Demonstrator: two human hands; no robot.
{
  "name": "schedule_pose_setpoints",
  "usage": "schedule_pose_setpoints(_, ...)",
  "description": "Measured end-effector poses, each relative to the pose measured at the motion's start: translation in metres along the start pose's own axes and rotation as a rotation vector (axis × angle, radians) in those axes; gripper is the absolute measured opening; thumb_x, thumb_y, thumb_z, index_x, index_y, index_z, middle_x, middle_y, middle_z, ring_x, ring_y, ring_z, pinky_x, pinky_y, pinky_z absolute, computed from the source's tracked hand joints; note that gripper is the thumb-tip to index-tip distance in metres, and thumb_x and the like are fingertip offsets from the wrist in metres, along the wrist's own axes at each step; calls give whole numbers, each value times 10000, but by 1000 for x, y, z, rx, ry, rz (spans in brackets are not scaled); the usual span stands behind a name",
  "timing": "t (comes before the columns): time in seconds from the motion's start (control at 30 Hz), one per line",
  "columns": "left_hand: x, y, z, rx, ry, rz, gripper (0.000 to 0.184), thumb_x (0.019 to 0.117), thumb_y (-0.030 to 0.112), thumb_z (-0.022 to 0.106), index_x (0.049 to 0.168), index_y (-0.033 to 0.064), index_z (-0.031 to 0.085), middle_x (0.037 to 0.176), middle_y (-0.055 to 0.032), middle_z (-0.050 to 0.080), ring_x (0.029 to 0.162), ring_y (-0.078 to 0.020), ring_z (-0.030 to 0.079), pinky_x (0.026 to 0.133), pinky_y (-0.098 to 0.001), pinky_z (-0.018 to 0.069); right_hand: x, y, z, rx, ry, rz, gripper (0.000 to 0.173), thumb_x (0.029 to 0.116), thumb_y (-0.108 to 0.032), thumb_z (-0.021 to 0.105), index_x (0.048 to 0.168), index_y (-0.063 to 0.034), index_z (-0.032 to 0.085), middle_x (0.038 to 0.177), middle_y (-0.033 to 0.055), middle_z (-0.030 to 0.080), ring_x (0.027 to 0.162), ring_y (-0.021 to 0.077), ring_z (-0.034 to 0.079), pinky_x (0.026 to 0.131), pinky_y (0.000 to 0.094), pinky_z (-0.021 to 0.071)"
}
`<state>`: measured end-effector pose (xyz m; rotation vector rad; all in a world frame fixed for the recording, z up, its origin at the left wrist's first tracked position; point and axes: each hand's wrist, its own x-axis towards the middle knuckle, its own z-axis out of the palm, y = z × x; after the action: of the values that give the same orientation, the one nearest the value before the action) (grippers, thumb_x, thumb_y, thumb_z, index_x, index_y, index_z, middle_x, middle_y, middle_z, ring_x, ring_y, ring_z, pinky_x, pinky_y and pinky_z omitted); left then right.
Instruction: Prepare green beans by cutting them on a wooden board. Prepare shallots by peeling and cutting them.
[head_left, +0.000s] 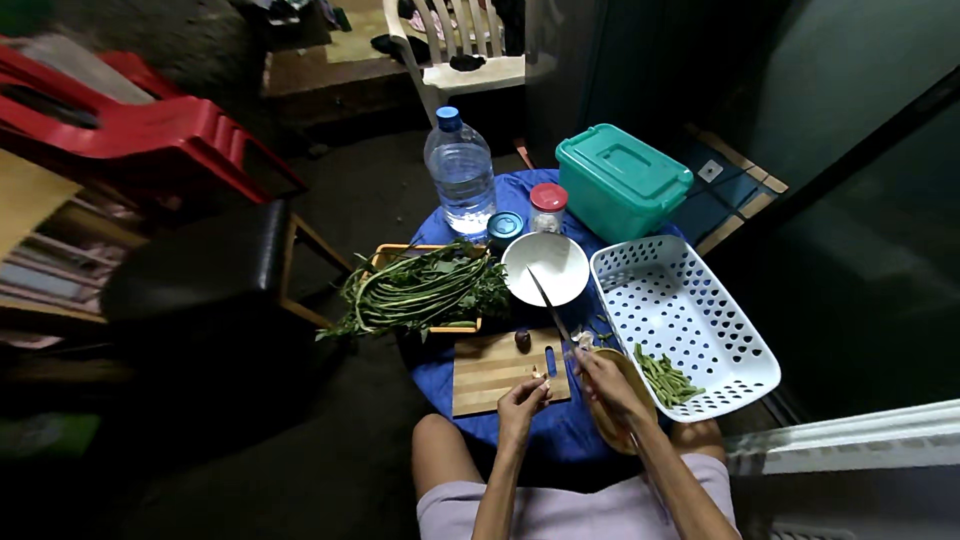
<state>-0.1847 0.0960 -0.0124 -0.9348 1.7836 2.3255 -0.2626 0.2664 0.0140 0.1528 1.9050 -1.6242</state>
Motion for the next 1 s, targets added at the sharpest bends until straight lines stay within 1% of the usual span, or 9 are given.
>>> schedule_pose_setpoints(0.13,2,-7,8,143,-57,80,145,952,11,691,1080,-53,717,941,-120,746,814,-155,726,780,-315,617,31,-21,-23,-279,-4,13,536,1102,-466,382,1242,-29,659,941,85,626,641,124,514,604,312,463)
schedule_pose_setpoints(0.27,5,-8,30,426,-123,235,160,948,112,713,1070,16,753,997,-89,746,858,-148,707,809,-339,589,44,-30,-35,-300,4,-59,441,1082,-402,487,1314,-47,607,1051,139,656,820,194,603,750,382,507)
schedule_pose_setpoints(0.37,11,-13,54,643,-182,391,183,958,125,671,1080,26,766,1053,-125,740,934,-230,693,870,-408,557,38,-31,-36,-237,33,-91,454,1069,-373,524,1407,-70,514,1014,135,653,775,183,601,707,368,511)
schedule_pose_setpoints(0.47,18,-18,79,866,-263,456,216,950,111,644,1109,24,762,1117,-174,725,1120,-352,654,1009,-515,499,23,-28,-36,-150,82,-89,471,1072,-359,526,1448,-79,483,997,123,661,720,150,594,641,324,499)
schedule_pose_setpoints(0.57,28,-32,98,1005,-285,580,188,936,101,651,1058,11,762,1113,-172,730,1146,-392,626,991,-568,454,10,-21,-39,-120,128,-88,425,1079,-324,516,1411,-58,522,948,104,653,682,132,577,614,307,491)
schedule_pose_setpoints(0.7,36,-40,105,1068,-305,594,208,977,120,616,1086,23,764,1134,-161,732,1172,-385,618,1002,-568,435,-1,-7,-48,-92,143,-61,392,1094,-315,483,1381,-54,535,900,82,632,605,112,536,546,280,466)
schedule_pose_setpoints(0.8,40,-46,95,931,-194,753,190,951,123,652,1051,30,783,1056,-149,754,1061,-373,675,921,-543,508,-9,-2,-48,-62,153,-56,387,1099,-320,467,1375,-56,533,876,67,632,571,97,523,518,260,457)
schedule_pose_setpoints(0.87,39,-40,78,842,-92,776,186,957,119,655,1055,20,777,1068,-159,749,1069,-367,689,956,-527,537,-16,0,-47,-42,149,-48,394,1103,-324,456,1386,-59,527,881,64,642,545,88,514,501,251,455)
schedule_pose_setpoints(1.0,50,-34,30,871,130,496,283,979,199,658,1154,-14,721,1152,-220,684,1098,-375,664,960,-513,542,-27,12,-41,-9,131,-38,418,1113,-324,417,1422,-62,521,906,55,634,542,89,504,500,258,459)
